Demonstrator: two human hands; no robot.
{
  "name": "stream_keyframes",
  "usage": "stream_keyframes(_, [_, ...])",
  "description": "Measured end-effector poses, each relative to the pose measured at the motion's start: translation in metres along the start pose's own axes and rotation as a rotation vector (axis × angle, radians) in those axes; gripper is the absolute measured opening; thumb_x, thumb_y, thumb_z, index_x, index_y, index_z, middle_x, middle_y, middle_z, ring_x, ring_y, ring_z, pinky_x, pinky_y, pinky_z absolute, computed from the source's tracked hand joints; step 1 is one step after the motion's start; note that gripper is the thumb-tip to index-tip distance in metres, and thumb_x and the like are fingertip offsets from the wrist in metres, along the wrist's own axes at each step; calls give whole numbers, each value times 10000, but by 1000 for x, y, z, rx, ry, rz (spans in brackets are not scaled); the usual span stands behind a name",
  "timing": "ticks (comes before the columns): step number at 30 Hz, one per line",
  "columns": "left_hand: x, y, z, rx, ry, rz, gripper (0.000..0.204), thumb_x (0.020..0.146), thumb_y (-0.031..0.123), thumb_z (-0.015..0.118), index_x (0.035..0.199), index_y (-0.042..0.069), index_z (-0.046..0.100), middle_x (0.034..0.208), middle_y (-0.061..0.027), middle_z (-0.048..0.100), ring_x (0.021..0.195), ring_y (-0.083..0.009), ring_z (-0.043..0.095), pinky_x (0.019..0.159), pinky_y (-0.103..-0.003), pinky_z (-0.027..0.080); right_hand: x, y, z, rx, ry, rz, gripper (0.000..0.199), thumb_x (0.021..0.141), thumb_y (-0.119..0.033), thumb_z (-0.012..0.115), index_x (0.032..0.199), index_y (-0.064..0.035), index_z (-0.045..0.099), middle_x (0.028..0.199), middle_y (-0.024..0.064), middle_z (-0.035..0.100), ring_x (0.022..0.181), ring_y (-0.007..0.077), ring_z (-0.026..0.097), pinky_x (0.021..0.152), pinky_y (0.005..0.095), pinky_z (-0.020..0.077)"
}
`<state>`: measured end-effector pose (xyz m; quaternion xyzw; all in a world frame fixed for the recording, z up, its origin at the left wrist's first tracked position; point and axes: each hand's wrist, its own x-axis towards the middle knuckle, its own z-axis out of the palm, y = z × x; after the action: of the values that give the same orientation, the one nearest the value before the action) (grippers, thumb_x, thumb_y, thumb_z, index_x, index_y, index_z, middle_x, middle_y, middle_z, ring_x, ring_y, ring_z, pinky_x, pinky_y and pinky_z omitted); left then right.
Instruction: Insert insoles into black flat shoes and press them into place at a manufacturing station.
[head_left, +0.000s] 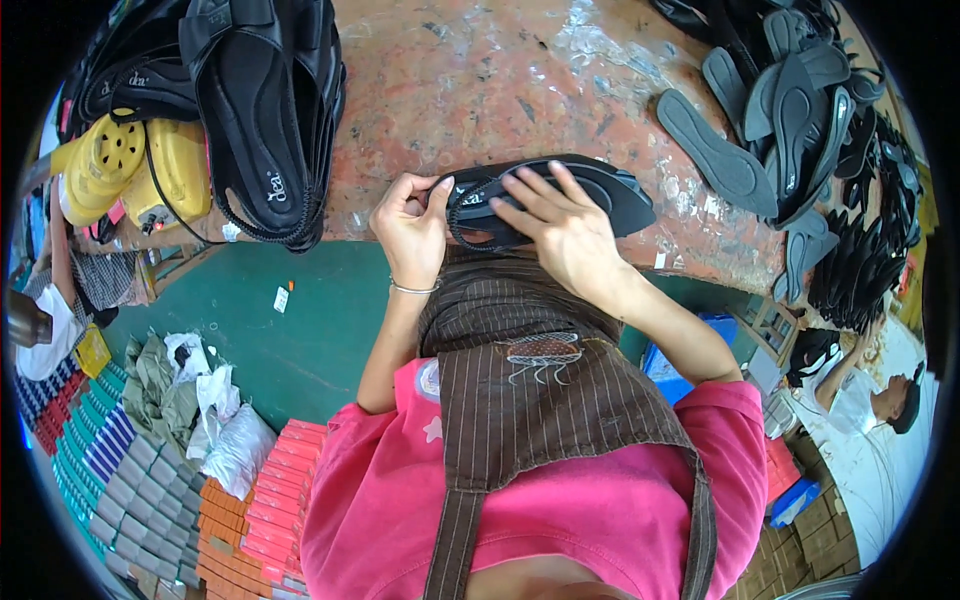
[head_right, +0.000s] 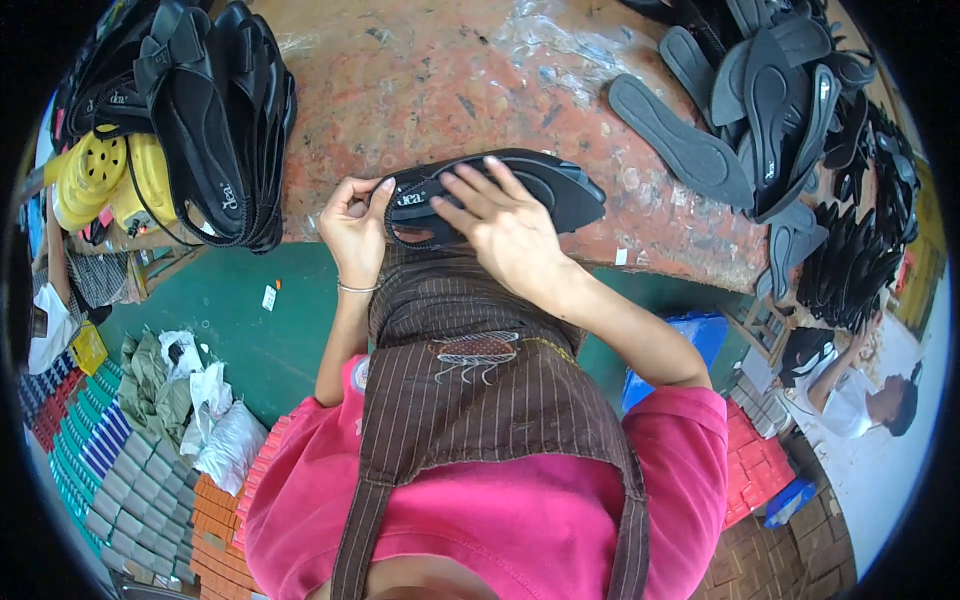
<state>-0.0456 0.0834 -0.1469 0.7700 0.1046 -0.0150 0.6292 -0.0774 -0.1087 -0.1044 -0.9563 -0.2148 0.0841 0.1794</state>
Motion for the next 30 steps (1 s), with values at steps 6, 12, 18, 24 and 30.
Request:
stream_keyframes(6, [-8, 16, 1, 330, -74, -42, 118, 861, 69, 702, 829, 9, 606, 576, -101, 574, 489, -191, 582, 474, -354, 416, -4, 7, -2, 56, 335, 158, 338, 732, -78, 656, 1061, -53, 731, 1248, 141, 650, 1302, 274, 521, 1170, 585, 218])
stream_keyframes(12, [-63, 41, 39, 712, -516, 334, 172, 860, 159, 679, 785, 57, 562, 643, -129, 608, 587, -337, 629, 542, -445, 492, 13, 68, -46, 521, 683, 701, 628, 816, -286, 772, 1350, -37, 556, 1191, 236, 631, 1190, 382, 573, 992, 448, 458])
stream_keyframes(18, [-92, 39, 52, 638, -576, 798, 290, 778, 192, 737, 1002, 17, 682, 1060, -163, 639, 1077, -345, 600, 889, -428, 509, -59, 30, -17, 287, 436, 247, 201, 680, 23, 704, 825, -50, 584, 1272, 192, 605, 1293, 347, 531, 1052, 499, 444])
stream_keyframes(24, [-98, 19, 57, 911, -838, 731, 606, 825, 208, 672, 1323, -99, 513, 1372, -265, 500, 1411, -405, 335, 1144, -597, 236, -35, 2, -2, 245, 446, 330, 223, 745, 30, 633, 958, -29, 606, 1328, 211, 577, 1310, 351, 514, 1144, 506, 340])
stream_keyframes(30, [-95, 22, 58, 917, -757, 750, 590, 833, 264, 696, 1301, -61, 541, 1415, -225, 476, 1428, -361, 323, 1147, -568, 243, 20, 41, -12, -13, -34, 551, 461, 817, 11, 538, 1276, 50, 546, 1293, 203, 593, 1240, 336, 557, 1167, 539, 257])
